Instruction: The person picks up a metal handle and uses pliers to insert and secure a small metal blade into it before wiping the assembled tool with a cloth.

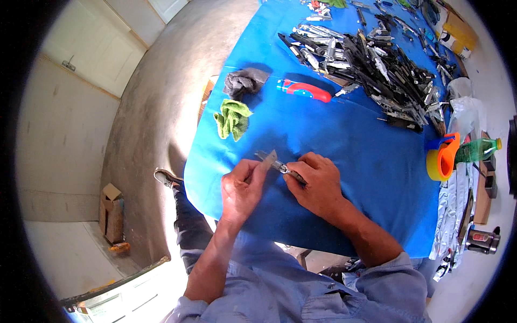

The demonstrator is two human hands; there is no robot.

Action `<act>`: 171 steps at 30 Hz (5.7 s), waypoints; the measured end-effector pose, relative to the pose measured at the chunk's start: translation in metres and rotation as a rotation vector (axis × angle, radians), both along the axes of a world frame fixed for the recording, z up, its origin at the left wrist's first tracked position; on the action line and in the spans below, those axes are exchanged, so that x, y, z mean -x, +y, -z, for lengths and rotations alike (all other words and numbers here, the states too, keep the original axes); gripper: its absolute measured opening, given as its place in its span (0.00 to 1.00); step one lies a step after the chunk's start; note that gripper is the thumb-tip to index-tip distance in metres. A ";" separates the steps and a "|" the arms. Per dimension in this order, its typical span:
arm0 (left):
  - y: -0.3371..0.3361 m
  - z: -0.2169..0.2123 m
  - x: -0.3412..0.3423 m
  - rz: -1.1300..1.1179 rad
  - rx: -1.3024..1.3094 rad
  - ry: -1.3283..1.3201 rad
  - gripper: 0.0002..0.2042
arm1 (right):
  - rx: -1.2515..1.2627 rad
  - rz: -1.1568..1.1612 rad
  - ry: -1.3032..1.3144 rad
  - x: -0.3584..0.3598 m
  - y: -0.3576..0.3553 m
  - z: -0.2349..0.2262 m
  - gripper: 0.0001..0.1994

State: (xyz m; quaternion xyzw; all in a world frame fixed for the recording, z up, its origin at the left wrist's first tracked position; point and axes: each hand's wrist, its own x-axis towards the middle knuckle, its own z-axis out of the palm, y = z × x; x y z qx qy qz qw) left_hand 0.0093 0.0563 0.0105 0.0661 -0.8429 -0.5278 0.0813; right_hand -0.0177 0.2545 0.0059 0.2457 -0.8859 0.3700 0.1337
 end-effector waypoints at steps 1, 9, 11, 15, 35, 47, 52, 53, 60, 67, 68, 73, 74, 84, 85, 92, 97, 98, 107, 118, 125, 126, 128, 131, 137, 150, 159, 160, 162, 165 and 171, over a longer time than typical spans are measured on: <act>-0.001 0.003 0.001 -0.028 -0.050 -0.025 0.08 | -0.002 0.000 -0.001 0.000 -0.001 0.000 0.10; -0.001 0.003 0.001 -0.006 -0.028 0.006 0.08 | 0.040 -0.005 0.014 0.001 -0.003 0.008 0.08; 0.003 -0.004 0.001 -0.059 -0.033 -0.008 0.08 | 0.034 0.004 0.008 0.000 -0.003 0.009 0.07; 0.002 0.002 -0.001 -0.063 0.009 0.064 0.07 | 0.043 0.013 0.025 -0.001 -0.005 0.009 0.08; -0.004 -0.005 0.000 0.018 -0.005 -0.013 0.07 | 0.011 -0.001 0.040 -0.003 -0.002 0.006 0.09; -0.004 -0.006 0.000 0.039 -0.032 -0.021 0.06 | 0.011 -0.006 0.048 -0.003 -0.001 0.008 0.09; -0.001 -0.002 0.000 -0.012 -0.027 0.027 0.06 | 0.011 -0.007 0.061 -0.003 -0.002 0.008 0.09; -0.001 -0.005 0.000 0.003 -0.011 0.010 0.06 | 0.012 -0.004 0.061 -0.003 -0.002 0.007 0.09; -0.002 -0.004 -0.002 0.019 -0.009 0.025 0.06 | 0.010 -0.002 0.050 -0.003 -0.002 0.006 0.09; -0.004 -0.004 0.000 0.001 -0.035 0.014 0.06 | 0.003 0.002 0.054 -0.003 -0.002 0.006 0.09; -0.003 -0.004 0.000 0.003 -0.032 0.022 0.06 | 0.002 0.002 0.054 -0.003 -0.002 0.005 0.09; -0.005 -0.008 0.000 0.059 0.026 0.005 0.06 | 0.005 0.003 0.054 -0.003 -0.001 0.007 0.09; -0.004 -0.009 0.001 0.051 0.024 0.001 0.06 | 0.008 0.002 0.050 -0.002 -0.001 0.007 0.09; -0.005 -0.006 0.000 0.078 0.015 0.016 0.07 | -0.016 0.002 0.051 -0.003 -0.001 0.003 0.09; -0.005 -0.005 0.000 0.037 -0.011 0.003 0.06 | -0.008 0.001 0.053 -0.003 -0.001 0.004 0.09; -0.003 -0.008 0.000 0.034 -0.005 -0.011 0.06 | 0.002 0.007 0.053 -0.003 -0.001 0.005 0.09; -0.002 -0.004 -0.001 -0.012 -0.056 0.002 0.06 | 0.007 0.006 0.049 -0.004 -0.002 0.006 0.09; -0.001 -0.004 -0.001 -0.008 -0.049 0.016 0.06 | 0.009 0.006 0.052 -0.004 -0.003 0.005 0.09; -0.002 -0.002 -0.001 -0.007 -0.039 0.018 0.06 | 0.001 0.001 0.044 -0.004 -0.002 0.004 0.09; -0.003 0.000 -0.001 0.007 -0.041 0.027 0.06 | -0.009 0.007 0.051 -0.004 -0.002 0.004 0.09; -0.004 -0.004 -0.001 0.039 -0.005 0.025 0.06 | -0.009 0.009 0.035 -0.004 -0.002 0.002 0.09; -0.004 -0.002 -0.001 0.015 -0.012 0.044 0.06 | -0.009 0.007 0.032 -0.004 -0.002 0.001 0.09; -0.005 -0.003 -0.002 0.026 0.001 0.016 0.06 | -0.016 0.010 0.029 -0.004 -0.002 0.002 0.09; -0.007 -0.006 -0.002 0.074 0.004 -0.017 0.06 | -0.014 0.014 0.030 -0.004 -0.002 0.003 0.09; -0.005 -0.003 -0.002 0.039 -0.008 0.017 0.06 | -0.015 0.010 0.027 -0.005 -0.002 0.002 0.09; -0.006 -0.005 0.000 0.084 -0.014 0.040 0.06 | -0.024 -0.004 0.055 -0.003 -0.001 0.001 0.10; -0.006 -0.004 -0.001 0.098 0.028 0.055 0.06 | -0.029 0.006 0.015 -0.005 -0.001 0.002 0.09; -0.006 -0.005 -0.001 0.103 0.032 0.066 0.06 | -0.026 0.005 0.018 -0.004 -0.001 0.002 0.09; -0.005 -0.009 -0.001 0.112 0.040 0.087 0.07 | -0.019 0.004 0.025 -0.004 0.000 0.002 0.09; -0.002 -0.006 0.000 -0.016 -0.040 0.025 0.07 | -0.018 0.002 0.034 -0.005 -0.001 0.003 0.08; -0.006 -0.010 -0.001 0.107 0.031 -0.001 0.06 | -0.031 0.011 0.021 -0.004 -0.001 0.000 0.08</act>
